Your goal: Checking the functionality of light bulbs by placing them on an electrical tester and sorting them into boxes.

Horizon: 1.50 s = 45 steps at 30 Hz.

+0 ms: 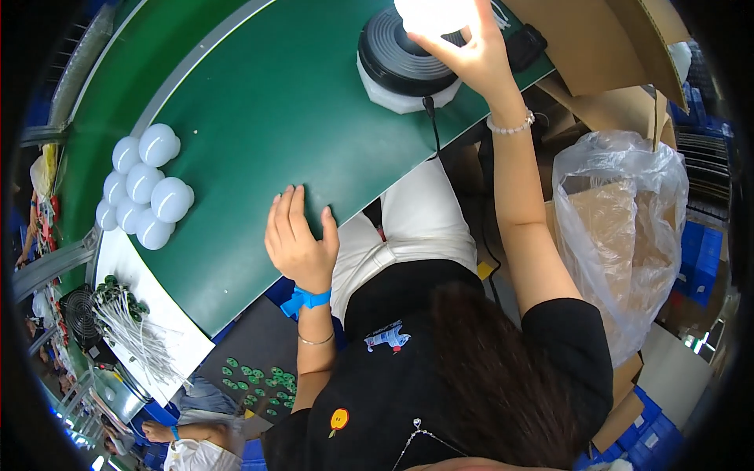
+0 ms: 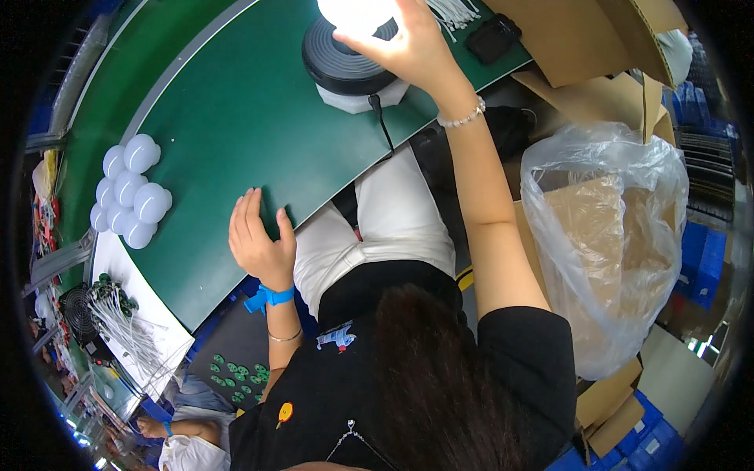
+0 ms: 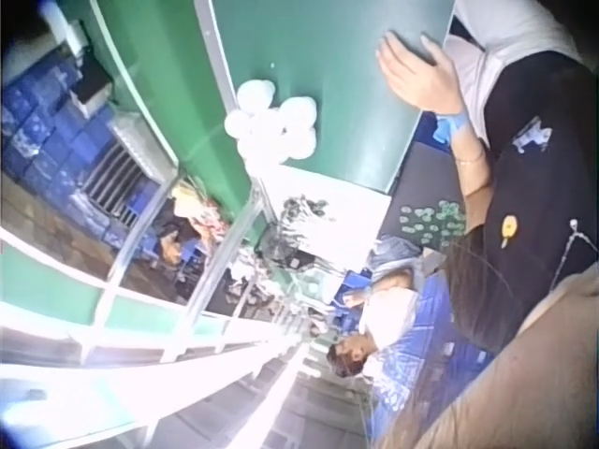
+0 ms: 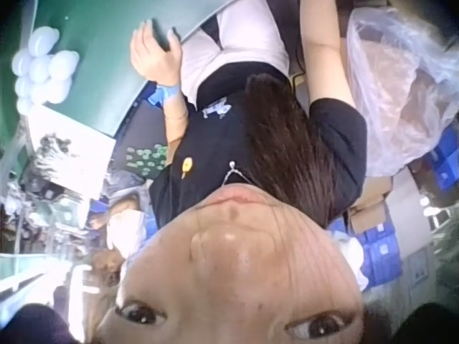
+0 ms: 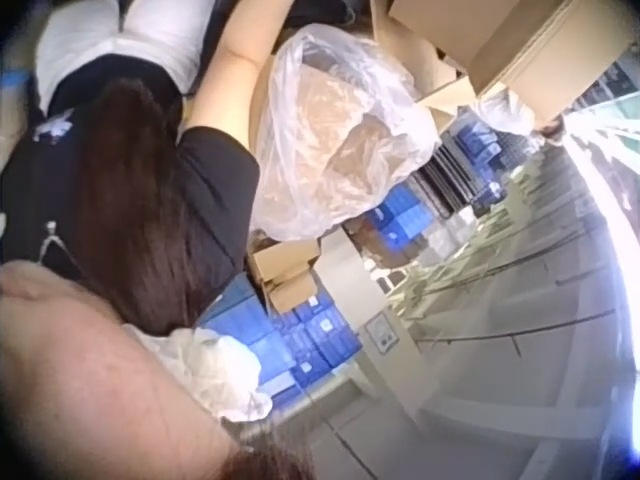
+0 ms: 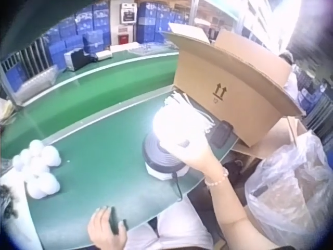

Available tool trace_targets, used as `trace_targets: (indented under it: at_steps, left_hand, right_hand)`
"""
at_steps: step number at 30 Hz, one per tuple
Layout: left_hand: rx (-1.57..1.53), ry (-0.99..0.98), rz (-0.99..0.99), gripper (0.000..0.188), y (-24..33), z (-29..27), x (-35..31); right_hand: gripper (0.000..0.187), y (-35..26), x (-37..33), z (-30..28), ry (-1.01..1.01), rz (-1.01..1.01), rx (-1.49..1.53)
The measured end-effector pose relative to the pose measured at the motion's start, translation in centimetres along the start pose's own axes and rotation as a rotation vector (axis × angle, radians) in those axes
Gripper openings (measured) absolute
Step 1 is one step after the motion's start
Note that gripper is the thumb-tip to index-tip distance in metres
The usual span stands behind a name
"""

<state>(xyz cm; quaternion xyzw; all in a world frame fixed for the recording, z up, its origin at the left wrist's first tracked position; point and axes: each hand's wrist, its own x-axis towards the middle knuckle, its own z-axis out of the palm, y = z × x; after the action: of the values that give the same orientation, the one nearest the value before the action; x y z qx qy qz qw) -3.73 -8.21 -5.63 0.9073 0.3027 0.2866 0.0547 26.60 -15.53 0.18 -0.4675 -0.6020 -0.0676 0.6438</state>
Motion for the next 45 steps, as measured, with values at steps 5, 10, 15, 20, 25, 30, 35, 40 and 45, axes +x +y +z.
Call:
trace_targets:
  at_steps: [5,10,15,20,25,30,35,40,45]
  left_hand:
    - [0.012,-0.004,0.009,0.036,-0.2,0.1,-0.2]
    - [0.016,-0.005,0.024,0.035,-0.3,0.1,-0.2]
    - [0.016,0.005,0.030,0.034,-0.3,0.1,-0.2]
    - [0.035,0.006,0.041,0.034,-0.5,0.3,-0.3]
    - [0.017,0.012,0.037,0.031,-0.4,0.1,-0.2]
    - [0.019,0.008,0.044,0.031,-0.3,0.2,-0.3]
    - [0.044,0.005,0.064,0.032,-0.6,0.4,-0.5]
    - [0.038,0.005,0.068,0.032,-0.6,0.4,-0.4]
    - [0.040,-0.003,0.066,0.030,-0.7,0.4,-0.6]
  right_hand:
    - [0.047,-2.0,0.4,-0.4,-0.049,0.444,-0.372]
    - [0.049,-2.8,1.6,0.3,-0.030,0.423,-0.323]
    - [0.042,-1.4,2.3,1.4,0.019,-0.289,-0.992]
    - [0.027,-0.3,2.0,1.5,0.079,0.040,-0.528]
    - [0.034,-0.7,1.1,-0.1,0.135,0.120,-0.279]
    - [0.051,-5.5,1.7,0.1,0.008,0.449,-0.441]
    - [0.048,-4.7,1.9,0.1,-0.063,0.379,-0.513]
    - [0.043,-3.3,1.9,1.4,0.073,0.385,-0.239]
    - [0.051,-3.3,0.9,0.8,0.041,0.542,-0.356]
